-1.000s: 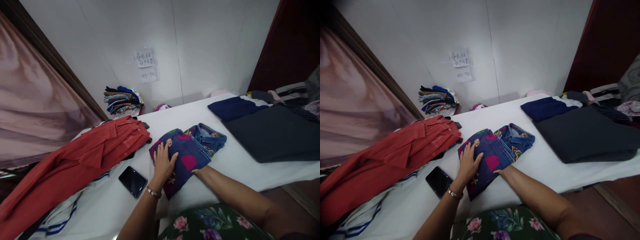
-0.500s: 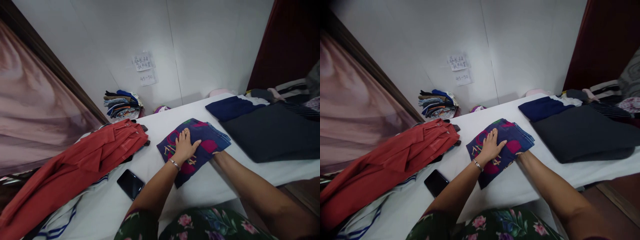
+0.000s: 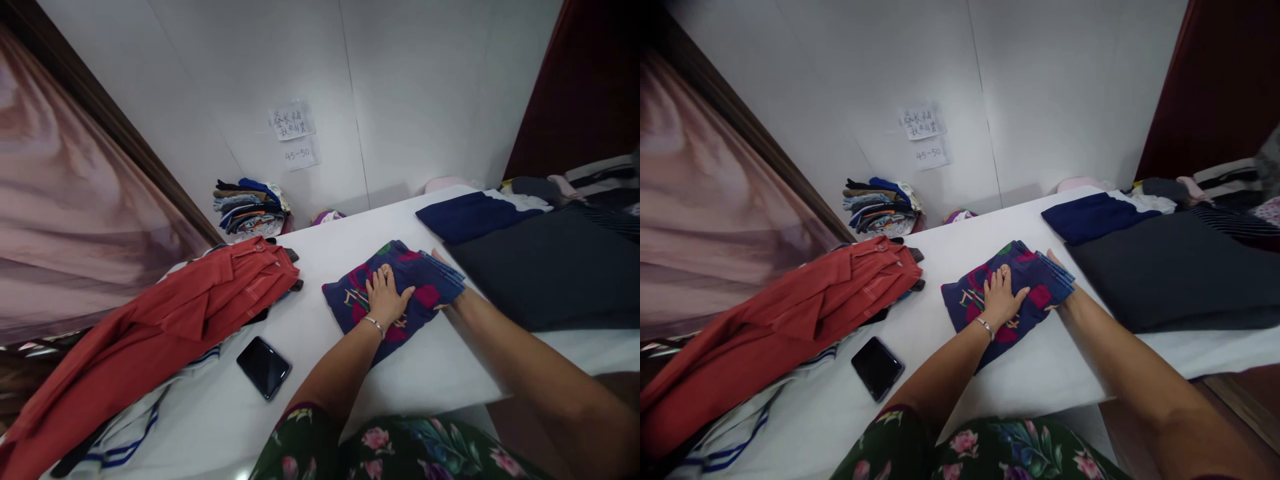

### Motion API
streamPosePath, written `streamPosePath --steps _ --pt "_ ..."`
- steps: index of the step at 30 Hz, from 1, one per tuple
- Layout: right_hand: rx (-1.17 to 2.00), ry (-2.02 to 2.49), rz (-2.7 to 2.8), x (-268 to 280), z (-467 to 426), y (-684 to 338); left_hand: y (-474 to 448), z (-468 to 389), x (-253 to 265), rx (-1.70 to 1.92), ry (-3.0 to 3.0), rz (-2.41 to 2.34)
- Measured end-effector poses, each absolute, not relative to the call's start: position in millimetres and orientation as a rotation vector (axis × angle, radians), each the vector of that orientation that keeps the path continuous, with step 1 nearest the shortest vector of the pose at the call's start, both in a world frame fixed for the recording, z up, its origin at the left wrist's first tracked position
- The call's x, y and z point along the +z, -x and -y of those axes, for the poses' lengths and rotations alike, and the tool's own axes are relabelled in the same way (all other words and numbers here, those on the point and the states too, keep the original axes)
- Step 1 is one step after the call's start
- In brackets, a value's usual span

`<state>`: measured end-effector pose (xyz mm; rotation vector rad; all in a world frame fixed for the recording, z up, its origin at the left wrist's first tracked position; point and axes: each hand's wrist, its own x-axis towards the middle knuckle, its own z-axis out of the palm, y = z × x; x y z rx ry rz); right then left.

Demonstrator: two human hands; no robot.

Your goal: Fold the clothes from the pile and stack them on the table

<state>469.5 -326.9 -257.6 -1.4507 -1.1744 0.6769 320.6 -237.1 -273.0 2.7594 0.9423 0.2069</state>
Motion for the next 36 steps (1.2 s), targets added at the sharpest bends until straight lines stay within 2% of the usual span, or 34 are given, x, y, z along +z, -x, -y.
streamPosePath --steps 3,7,11,15,18,24,31,36 --pt "0.81 1.502 0.915 -257.9 340.5 -500.9 -321.8 237.9 -281.9 0.23 -2.783 -0.94" --pt "0.445 1.817 0.678 -243.2 353.0 -512.3 -323.2 243.2 -285.7 0.254 -2.762 -0.936" --pt "0.069 1.845 1.192 -227.1 344.5 -467.5 -323.4 243.7 -275.2 0.281 -2.709 -0.913" --pt "-0.08 1.903 1.591 -242.1 320.5 -439.3 -308.2 214.7 -248.7 0.424 -2.679 -0.911" --pt "-0.097 2.13 1.555 -257.9 301.6 -448.6 -282.2 172.9 -233.8 0.525 -2.56 -1.123" --pt "-0.079 2.283 1.604 -258.7 267.1 -466.7 -237.2 108.9 -249.1 0.33 -2.246 -1.335" --pt "0.182 2.5 1.429 -302.5 255.3 -495.9 -224.5 91.5 -273.1 0.362 -2.159 -1.336" --pt "0.217 2.462 1.382 -320.3 259.2 -507.1 -219.3 90.3 -280.5 0.4 -2.212 -1.415"
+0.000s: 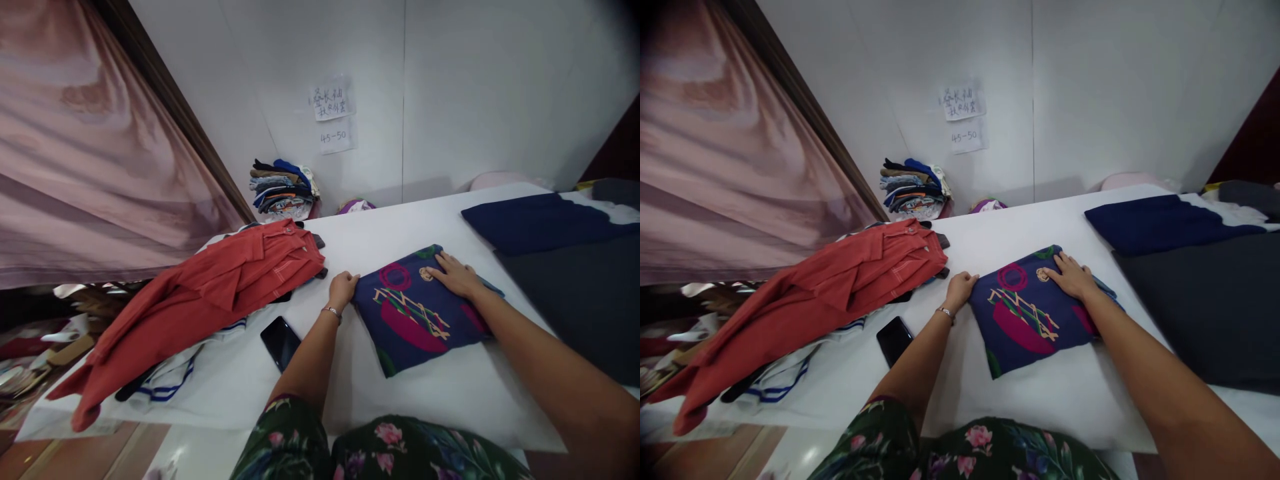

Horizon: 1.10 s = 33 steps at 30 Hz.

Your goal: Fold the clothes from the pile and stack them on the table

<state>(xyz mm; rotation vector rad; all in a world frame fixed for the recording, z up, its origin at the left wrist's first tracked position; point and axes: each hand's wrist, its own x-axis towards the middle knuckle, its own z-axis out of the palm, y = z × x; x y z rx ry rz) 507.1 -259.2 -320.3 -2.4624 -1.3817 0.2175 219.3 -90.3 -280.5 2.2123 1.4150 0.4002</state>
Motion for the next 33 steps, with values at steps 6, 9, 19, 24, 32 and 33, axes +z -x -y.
streamPosePath --steps 6,9,19,24,32,33 --pt "0.254 2.48 1.36 -314.6 258.8 -504.0 -220.7 92.8 -285.8 0.368 -2.258 -1.47" --pt "0.302 2.508 1.357 -311.2 258.8 -503.6 -220.6 91.5 -276.3 0.33 -2.254 -1.477" --pt "0.049 2.372 1.572 -279.6 228.6 -491.7 -240.8 179.1 -252.5 0.412 -2.785 -0.966" --pt "0.306 2.431 1.554 -297.0 221.7 -503.0 -238.6 192.1 -280.0 0.161 -2.813 -0.957" --pt "0.432 2.237 1.338 -279.0 241.5 -523.9 -238.6 186.1 -284.2 0.162 -2.812 -0.954" --pt "0.413 2.213 1.293 -274.0 252.8 -527.7 -239.0 185.3 -284.3 0.167 -2.81 -0.952"
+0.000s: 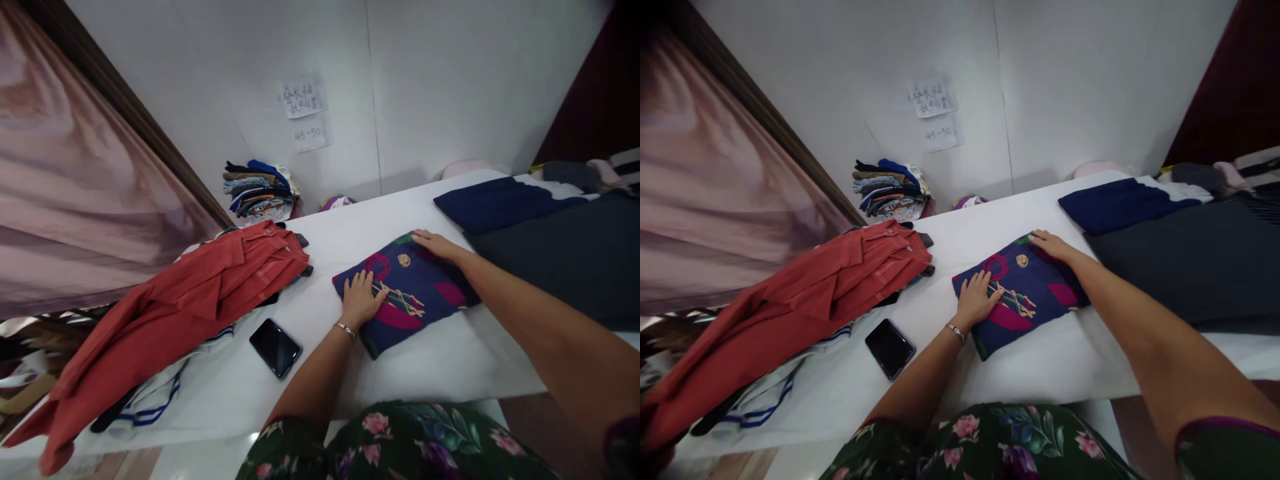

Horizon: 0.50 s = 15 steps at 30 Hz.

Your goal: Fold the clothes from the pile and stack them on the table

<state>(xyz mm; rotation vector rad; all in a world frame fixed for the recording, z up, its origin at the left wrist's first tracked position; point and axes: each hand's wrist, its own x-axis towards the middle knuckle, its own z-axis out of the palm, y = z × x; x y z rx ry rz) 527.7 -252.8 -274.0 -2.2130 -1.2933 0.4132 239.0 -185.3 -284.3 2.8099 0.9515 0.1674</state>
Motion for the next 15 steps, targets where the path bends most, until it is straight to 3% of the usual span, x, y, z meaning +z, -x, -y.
streamPosePath --steps 8,15 --pt "0.594 1.901 1.169 -280.0 393.6 -523.6 -224.5 191.3 -266.2 0.307 -2.696 -0.854" --pt "0.283 2.022 1.651 -298.5 433.8 -497.6 -181.5 253.3 -259.2 0.183 -2.9 -0.557"
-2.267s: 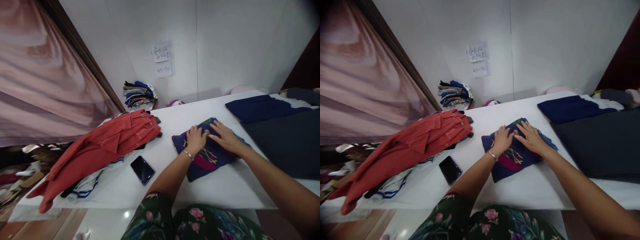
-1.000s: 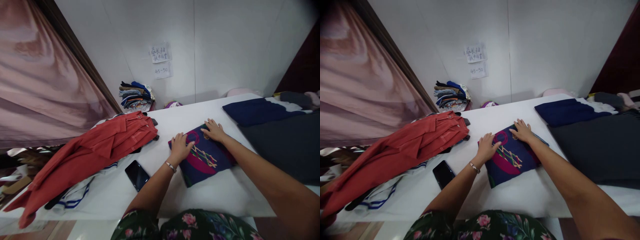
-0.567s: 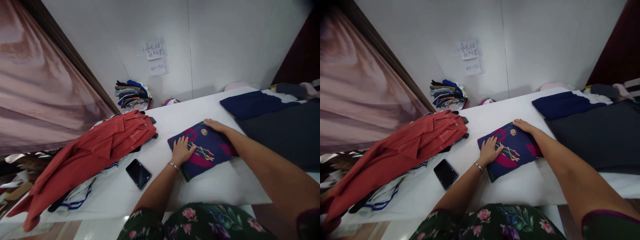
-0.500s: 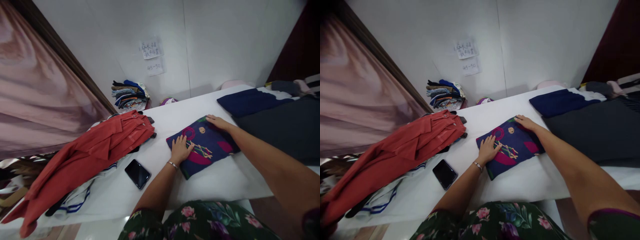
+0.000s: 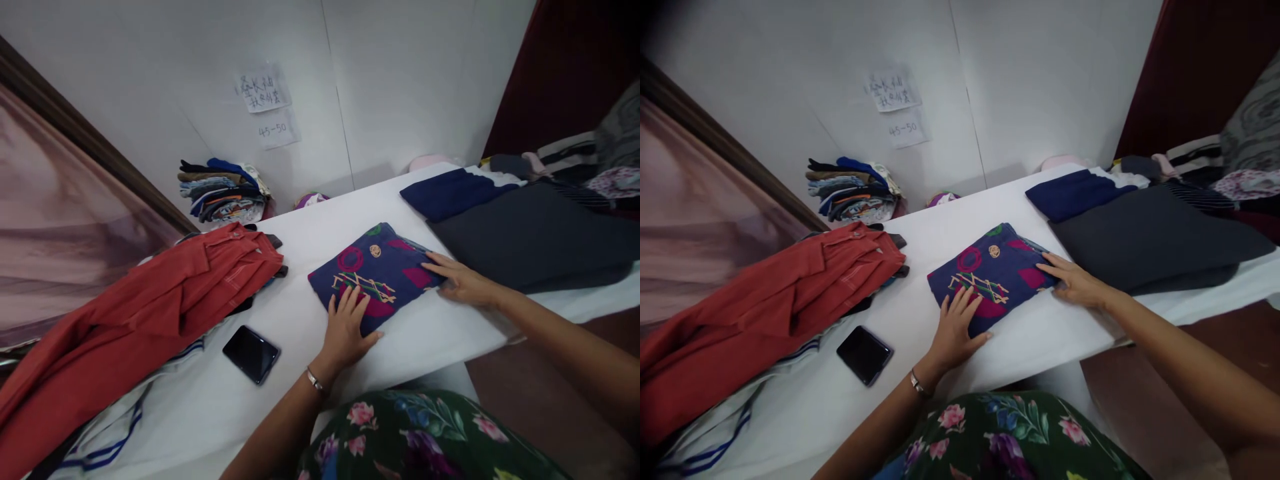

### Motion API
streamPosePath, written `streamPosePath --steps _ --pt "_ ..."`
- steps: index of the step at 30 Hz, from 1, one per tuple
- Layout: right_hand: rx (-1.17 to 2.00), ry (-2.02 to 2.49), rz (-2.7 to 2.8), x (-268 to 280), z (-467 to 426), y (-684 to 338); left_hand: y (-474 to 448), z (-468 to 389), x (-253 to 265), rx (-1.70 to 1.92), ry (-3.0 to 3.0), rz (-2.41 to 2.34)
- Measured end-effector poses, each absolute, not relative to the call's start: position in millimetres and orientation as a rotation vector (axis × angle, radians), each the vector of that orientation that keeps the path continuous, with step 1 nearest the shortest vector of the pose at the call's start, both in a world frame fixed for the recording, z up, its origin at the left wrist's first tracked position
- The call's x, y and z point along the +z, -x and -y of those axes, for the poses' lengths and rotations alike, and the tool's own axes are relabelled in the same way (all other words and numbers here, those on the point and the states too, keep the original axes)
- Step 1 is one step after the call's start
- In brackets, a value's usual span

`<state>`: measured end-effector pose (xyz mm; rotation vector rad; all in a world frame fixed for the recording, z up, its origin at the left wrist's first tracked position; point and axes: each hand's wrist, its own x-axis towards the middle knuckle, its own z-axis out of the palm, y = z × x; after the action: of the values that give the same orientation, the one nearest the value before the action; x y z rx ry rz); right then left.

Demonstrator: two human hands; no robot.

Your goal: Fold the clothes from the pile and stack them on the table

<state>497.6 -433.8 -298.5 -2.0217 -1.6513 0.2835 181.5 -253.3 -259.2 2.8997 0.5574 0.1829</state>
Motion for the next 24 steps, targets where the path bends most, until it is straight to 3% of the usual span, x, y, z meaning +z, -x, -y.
streamPosePath --steps 11,19,24 --pt "-0.025 2.019 1.669 -277.5 385.5 -514.5 -168.4 261.4 -271.1 0.03 -2.942 -0.687" --pt "-0.016 1.949 1.799 -325.7 364.8 -527.5 -169.4 268.7 -282.8 0.034 -3.042 -0.65" --pt "-0.094 1.957 1.886 -326.9 378.1 -526.6 -169.1 267.2 -286.4 0.034 -3.031 -0.655"
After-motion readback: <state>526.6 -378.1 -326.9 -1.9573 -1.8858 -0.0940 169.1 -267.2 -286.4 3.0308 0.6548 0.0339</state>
